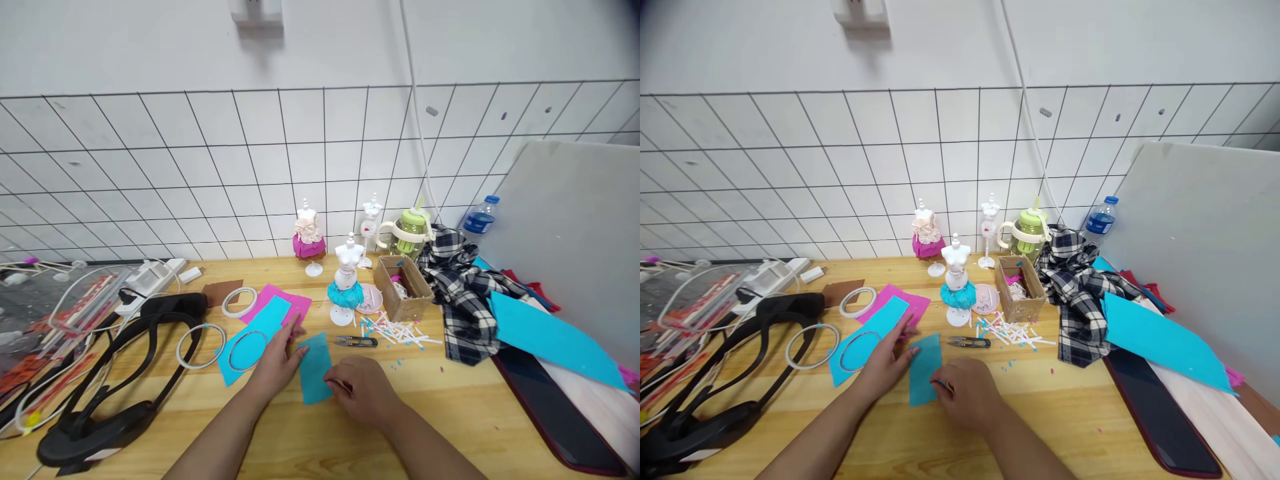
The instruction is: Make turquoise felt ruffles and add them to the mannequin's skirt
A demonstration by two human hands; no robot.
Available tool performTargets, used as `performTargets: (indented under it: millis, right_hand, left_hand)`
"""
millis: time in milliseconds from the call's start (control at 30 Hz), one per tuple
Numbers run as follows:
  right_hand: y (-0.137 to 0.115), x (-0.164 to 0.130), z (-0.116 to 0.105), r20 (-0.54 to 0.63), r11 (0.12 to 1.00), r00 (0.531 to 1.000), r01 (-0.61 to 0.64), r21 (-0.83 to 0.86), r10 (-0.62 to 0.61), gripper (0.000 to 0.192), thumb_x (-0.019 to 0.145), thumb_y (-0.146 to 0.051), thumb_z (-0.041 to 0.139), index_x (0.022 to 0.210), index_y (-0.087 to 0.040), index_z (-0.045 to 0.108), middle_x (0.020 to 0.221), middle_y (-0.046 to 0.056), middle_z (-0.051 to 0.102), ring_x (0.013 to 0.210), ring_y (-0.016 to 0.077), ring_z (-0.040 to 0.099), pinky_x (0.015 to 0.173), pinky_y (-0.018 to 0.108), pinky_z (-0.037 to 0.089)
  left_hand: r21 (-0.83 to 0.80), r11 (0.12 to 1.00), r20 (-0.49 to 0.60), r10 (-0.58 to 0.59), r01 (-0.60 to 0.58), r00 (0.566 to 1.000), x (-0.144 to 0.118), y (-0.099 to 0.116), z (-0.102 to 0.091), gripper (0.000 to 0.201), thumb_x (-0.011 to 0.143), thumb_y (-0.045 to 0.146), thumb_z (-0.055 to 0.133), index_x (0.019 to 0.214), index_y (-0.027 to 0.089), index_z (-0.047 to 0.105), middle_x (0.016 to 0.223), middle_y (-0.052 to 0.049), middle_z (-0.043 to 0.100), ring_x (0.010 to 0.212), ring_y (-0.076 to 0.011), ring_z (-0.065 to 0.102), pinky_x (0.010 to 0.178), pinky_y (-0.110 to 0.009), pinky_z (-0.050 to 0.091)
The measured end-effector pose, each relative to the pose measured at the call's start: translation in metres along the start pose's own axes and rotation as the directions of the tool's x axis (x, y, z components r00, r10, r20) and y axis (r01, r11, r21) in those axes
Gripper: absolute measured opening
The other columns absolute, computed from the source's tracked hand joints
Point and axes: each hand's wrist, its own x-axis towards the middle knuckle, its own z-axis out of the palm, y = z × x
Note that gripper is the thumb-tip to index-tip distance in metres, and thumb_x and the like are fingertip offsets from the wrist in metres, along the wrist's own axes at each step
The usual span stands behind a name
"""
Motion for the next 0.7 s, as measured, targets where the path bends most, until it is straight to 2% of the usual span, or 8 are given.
performTargets:
  millis: [100, 200, 300, 400, 467, 567, 633, 700]
  right_hand:
    - [0.001, -0.001, 0.002, 0.036, 0.995, 0.998, 0.061, -0.083, -0.058, 0.019, 0.088, -0.029, 0.052, 0.090, -0.028, 0.071, 0.082, 0.001, 0.065, 0.078, 0.0170, 0.058, 0.066, 0.027, 0.037]
    - [-0.002, -0.002, -0.001, 0.088, 0.992, 0.991, 0.110, -0.066, -0.104, 0.015, 0.081, -0.034, 0.061, 0.091, -0.028, 0.070, 0.091, 0.001, 0.064, 0.088, 0.0190, 0.055, 0.073, 0.029, 0.039]
    - [-0.006, -0.002, -0.005, 0.093, 0.991, 0.987, 0.131, -0.024, -0.128, 0.029, 0.074, -0.040, 0.069, 0.098, -0.025, 0.066, 0.106, 0.001, 0.063, 0.098, 0.0212, 0.051, 0.086, 0.033, 0.038]
    - [-0.006, -0.001, -0.008, 0.080, 0.995, 0.992, 0.096, -0.032, -0.093, 0.036, 0.072, -0.038, 0.071, 0.104, -0.024, 0.062, 0.110, 0.001, 0.063, 0.103, 0.0223, 0.049, 0.092, 0.037, 0.035]
    - [-0.003, -0.001, -0.007, 0.086, 0.996, 0.993, 0.081, -0.039, -0.078, 0.035, 0.073, -0.037, 0.071, 0.105, -0.025, 0.062, 0.108, 0.001, 0.063, 0.104, 0.0223, 0.049, 0.093, 0.037, 0.034]
    - [0.001, 0.000, -0.006, 0.101, 0.995, 0.991, 0.091, -0.051, -0.085, 0.038, 0.072, -0.037, 0.072, 0.107, -0.025, 0.063, 0.108, 0.002, 0.062, 0.104, 0.0228, 0.049, 0.094, 0.038, 0.034]
    - [0.002, 0.001, -0.005, 0.107, 0.994, 0.991, 0.091, -0.062, -0.084, 0.042, 0.072, -0.038, 0.072, 0.110, -0.023, 0.062, 0.109, 0.004, 0.061, 0.104, 0.0237, 0.049, 0.095, 0.038, 0.035]
    - [0.003, 0.001, -0.005, 0.116, 0.994, 0.990, 0.087, -0.070, -0.078, 0.041, 0.073, -0.038, 0.071, 0.109, -0.021, 0.063, 0.106, 0.005, 0.061, 0.103, 0.0240, 0.050, 0.095, 0.038, 0.037]
  left_hand:
    - [0.095, 0.992, -0.066, 0.095, -0.088, 0.993, -0.001, 0.007, -0.007, 0.046, 0.086, 0.034, 0.058, 0.129, 0.022, 0.049, 0.123, -0.011, 0.058, 0.117, -0.0253, 0.052, 0.099, -0.042, 0.042]
    - [0.083, 0.980, 0.102, 0.173, -0.181, 0.980, -0.008, 0.017, -0.011, 0.021, 0.087, 0.034, 0.056, 0.104, 0.023, 0.061, 0.100, -0.007, 0.064, 0.097, -0.0219, 0.058, 0.086, -0.037, 0.047]
    - [-0.025, 0.988, 0.283, 0.153, -0.152, 0.947, -0.015, 0.027, -0.010, 0.032, 0.081, 0.035, 0.064, 0.110, 0.024, 0.057, 0.100, -0.004, 0.064, 0.091, -0.0192, 0.059, 0.080, -0.032, 0.048]
    - [0.034, 0.994, 0.320, 0.085, -0.101, 0.943, -0.017, 0.031, -0.009, 0.043, 0.069, 0.036, 0.075, 0.105, 0.022, 0.056, 0.103, -0.004, 0.061, 0.093, -0.0217, 0.056, 0.080, -0.034, 0.046]
    - [0.095, 0.984, 0.362, 0.107, -0.151, 0.926, -0.015, 0.032, -0.010, 0.043, 0.065, 0.041, 0.078, 0.098, 0.022, 0.058, 0.103, -0.004, 0.061, 0.096, -0.0238, 0.054, 0.084, -0.036, 0.043]
    - [0.088, 0.967, 0.461, 0.171, -0.237, 0.871, -0.012, 0.029, -0.014, 0.048, 0.060, 0.046, 0.080, 0.098, 0.024, 0.061, 0.106, -0.004, 0.060, 0.102, -0.0257, 0.052, 0.090, -0.038, 0.039]
    - [0.087, 0.968, 0.477, 0.166, -0.234, 0.863, -0.010, 0.028, -0.015, 0.046, 0.061, 0.041, 0.081, 0.100, 0.024, 0.061, 0.107, -0.003, 0.060, 0.105, -0.0252, 0.052, 0.091, -0.037, 0.039]
    - [0.097, 0.966, 0.464, 0.171, -0.241, 0.869, -0.010, 0.027, -0.015, 0.032, 0.070, 0.033, 0.076, 0.098, 0.024, 0.063, 0.105, -0.003, 0.062, 0.104, -0.0231, 0.053, 0.092, -0.036, 0.038]
